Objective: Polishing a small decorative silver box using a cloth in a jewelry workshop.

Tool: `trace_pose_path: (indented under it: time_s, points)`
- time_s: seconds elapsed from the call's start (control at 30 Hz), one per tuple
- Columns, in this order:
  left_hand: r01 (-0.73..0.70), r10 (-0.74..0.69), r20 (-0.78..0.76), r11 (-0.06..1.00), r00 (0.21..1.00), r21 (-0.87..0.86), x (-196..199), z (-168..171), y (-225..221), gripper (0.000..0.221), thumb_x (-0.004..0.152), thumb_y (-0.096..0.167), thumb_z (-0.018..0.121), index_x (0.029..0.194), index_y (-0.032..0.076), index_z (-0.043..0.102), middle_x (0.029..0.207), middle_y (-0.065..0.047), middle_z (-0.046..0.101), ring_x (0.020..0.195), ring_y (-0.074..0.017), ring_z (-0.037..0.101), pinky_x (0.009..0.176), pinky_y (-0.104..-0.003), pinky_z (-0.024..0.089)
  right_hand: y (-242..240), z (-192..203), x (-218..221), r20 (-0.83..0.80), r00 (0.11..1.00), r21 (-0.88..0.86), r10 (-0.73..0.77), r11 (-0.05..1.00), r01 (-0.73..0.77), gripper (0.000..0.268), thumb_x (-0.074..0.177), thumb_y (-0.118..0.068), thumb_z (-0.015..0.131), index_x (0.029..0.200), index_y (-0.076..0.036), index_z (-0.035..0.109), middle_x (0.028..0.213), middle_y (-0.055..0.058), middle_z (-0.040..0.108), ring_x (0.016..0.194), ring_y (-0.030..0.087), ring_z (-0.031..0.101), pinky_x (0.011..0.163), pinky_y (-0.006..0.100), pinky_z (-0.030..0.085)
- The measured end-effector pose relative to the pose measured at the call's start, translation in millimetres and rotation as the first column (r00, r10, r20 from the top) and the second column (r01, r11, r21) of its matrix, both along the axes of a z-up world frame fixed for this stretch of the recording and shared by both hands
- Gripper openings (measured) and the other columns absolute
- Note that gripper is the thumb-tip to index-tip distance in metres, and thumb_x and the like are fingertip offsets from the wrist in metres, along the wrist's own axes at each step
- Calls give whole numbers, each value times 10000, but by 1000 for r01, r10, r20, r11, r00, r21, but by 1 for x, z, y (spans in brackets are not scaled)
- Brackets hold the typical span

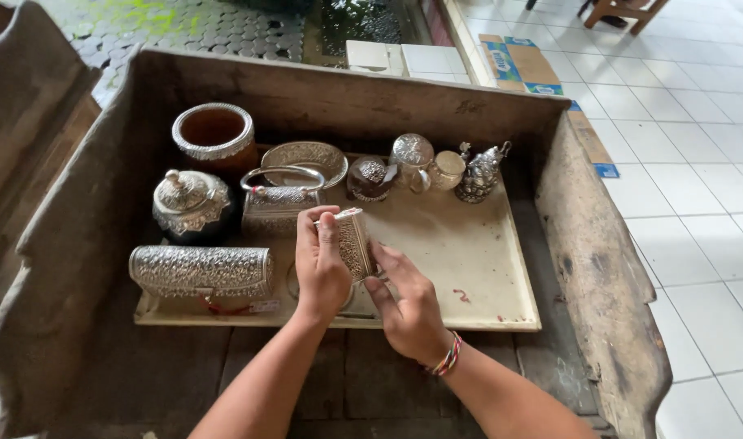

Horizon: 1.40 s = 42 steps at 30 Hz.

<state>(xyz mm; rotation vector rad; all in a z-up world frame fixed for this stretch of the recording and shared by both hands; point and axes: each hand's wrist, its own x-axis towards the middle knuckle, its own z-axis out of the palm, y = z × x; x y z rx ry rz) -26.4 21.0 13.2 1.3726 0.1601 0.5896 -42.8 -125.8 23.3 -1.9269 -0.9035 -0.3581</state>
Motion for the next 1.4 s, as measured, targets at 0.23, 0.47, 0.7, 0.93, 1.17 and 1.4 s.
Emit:
trace_pose_path:
  time_s: [0.23,0.47,0.7,0.93,1.17,1.4]
  points:
    - [-160,163,39,985,986,-71,6,-2,7,256,1090,308,502,1133,102,647,998,-52,545,983,-135,500,982,-323,415,-29,3,23,-76,984,109,-163,979,170,264,1032,-261,594,1208,-94,696,1081,95,702,1001,292,698,949,442,531]
    - [-93,109,63,971,992,-221,10,-8,13,299,1113,355,444,1133,116,624,1006,-22,474,1035,-155,432,1059,-397,360,-35,0,27,-51,998,-243,22,969,-34,111,808,-218,811,893,-166,763,855,36,714,840,277,712,810,414,566]
    - [1,15,63,971,998,-241,5,4,20,369,1119,379,363,1155,110,613,1074,-81,486,1181,-252,474,1181,-490,246,-67,24,46,-93,996,-702,-17,710,-53,251,795,-264,780,1033,-185,773,1086,59,695,1096,325,633,944,500,491]
    - [84,-75,43,965,996,-248,4,-7,12,335,1085,374,484,1201,95,627,1140,-85,506,1251,-217,438,1196,-475,268,-65,6,55,-299,949,-334,-97,943,-8,84,793,-132,796,858,-171,760,846,-2,734,849,158,709,828,305,563]
    - [179,-191,-16,943,981,-280,3,-9,6,371,1046,419,547,1196,87,619,1123,-131,526,1239,-294,480,1170,-573,262,-66,-5,56,-558,775,484,295,875,15,137,910,5,656,993,-31,553,983,146,632,835,199,667,741,316,583]
    - [198,-287,-185,900,940,-389,1,-2,-1,366,1005,430,588,1163,104,633,1060,-114,532,1166,-288,522,1109,-574,291,-64,-18,51,-64,917,226,-394,889,398,179,1031,-78,711,1001,-45,538,972,100,574,845,151,519,760,306,422]
